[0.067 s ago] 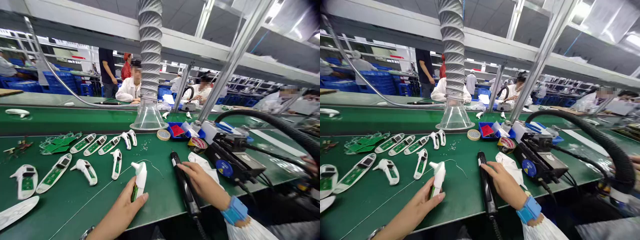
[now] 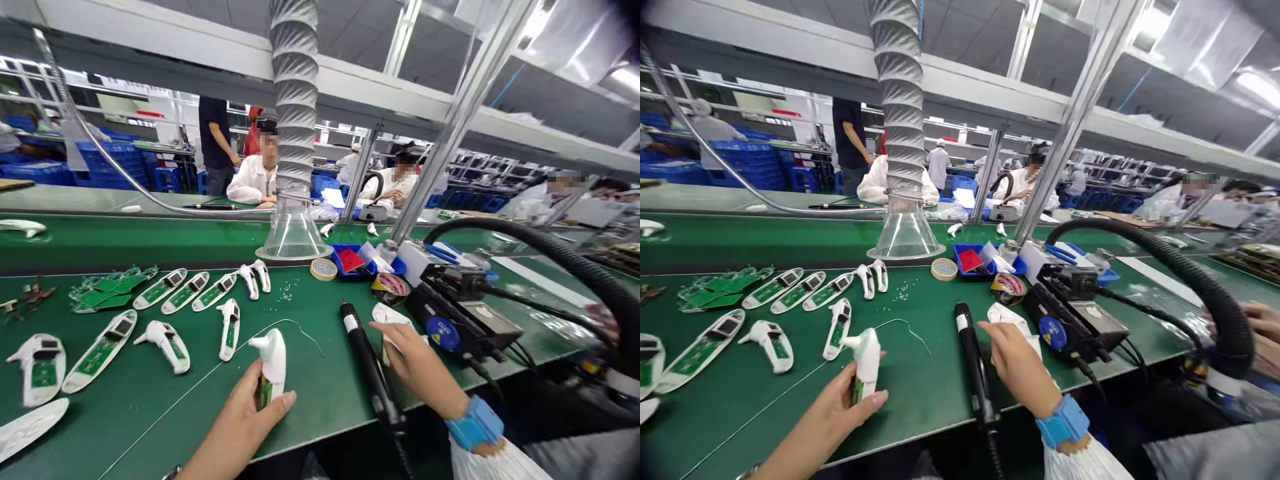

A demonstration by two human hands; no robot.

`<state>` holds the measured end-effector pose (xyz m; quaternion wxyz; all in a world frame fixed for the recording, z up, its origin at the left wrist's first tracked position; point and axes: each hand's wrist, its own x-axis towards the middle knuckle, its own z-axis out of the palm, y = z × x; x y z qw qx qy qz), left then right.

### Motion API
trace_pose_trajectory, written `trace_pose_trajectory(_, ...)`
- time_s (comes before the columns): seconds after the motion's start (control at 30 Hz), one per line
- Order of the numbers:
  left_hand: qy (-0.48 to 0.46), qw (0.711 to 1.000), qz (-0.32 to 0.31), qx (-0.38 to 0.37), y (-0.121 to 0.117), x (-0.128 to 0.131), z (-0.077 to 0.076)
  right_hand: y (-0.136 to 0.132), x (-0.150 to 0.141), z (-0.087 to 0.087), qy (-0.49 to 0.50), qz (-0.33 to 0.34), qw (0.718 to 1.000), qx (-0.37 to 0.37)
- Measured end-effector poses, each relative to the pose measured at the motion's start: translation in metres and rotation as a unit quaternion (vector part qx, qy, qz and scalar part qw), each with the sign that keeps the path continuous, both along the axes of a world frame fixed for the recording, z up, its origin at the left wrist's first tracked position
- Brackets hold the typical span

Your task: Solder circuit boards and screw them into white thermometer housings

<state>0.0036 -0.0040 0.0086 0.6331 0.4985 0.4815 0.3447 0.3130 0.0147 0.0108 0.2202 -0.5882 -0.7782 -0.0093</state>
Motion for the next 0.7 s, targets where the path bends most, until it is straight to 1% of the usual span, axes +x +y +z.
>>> trace_pose_trajectory(0.07, -0.044, 0.998, -0.007, -0.043, -0.004, 0.004, 0.006, -0.002, 0.005, -0.004, 0.001, -0.063, 0.998, -0.002)
trace_pose_trajectory(0.1, -0.08, 0.994, -0.011, -0.077, -0.006, 0.006, 0.008, -0.001, 0.006, -0.005, -0.002, -0.091, 0.996, -0.01)
trace_pose_trajectory(0.13, -0.118, 0.988, -0.011, -0.104, -0.007, 0.008, 0.008, 0.001, 0.007, -0.007, -0.006, -0.114, 0.993, -0.024)
trace_pose_trajectory(0.2, -0.167, 0.978, 0.001, -0.128, -0.009, 0.011, 0.007, 0.007, 0.006, -0.01, -0.016, -0.151, 0.987, -0.057)
trace_pose_trajectory(0.33, -0.16, 0.98, 0.008, -0.12, -0.008, 0.014, -0.001, 0.022, 0.008, -0.01, -0.018, -0.201, 0.974, -0.107)
trace_pose_trajectory(0.5, -0.157, 0.984, 0.039, -0.07, -0.006, 0.012, -0.001, 0.029, 0.023, -0.01, 0.031, -0.227, 0.966, -0.121)
trace_pose_trajectory(0.6, -0.19, 0.979, 0.049, -0.062, -0.005, 0.01, -0.001, 0.024, 0.036, -0.011, 0.084, -0.239, 0.962, -0.103)
trace_pose_trajectory(0.7, -0.2, 0.977, 0.034, -0.068, -0.003, 0.009, -0.003, 0.01, 0.042, -0.009, 0.134, -0.253, 0.957, -0.053)
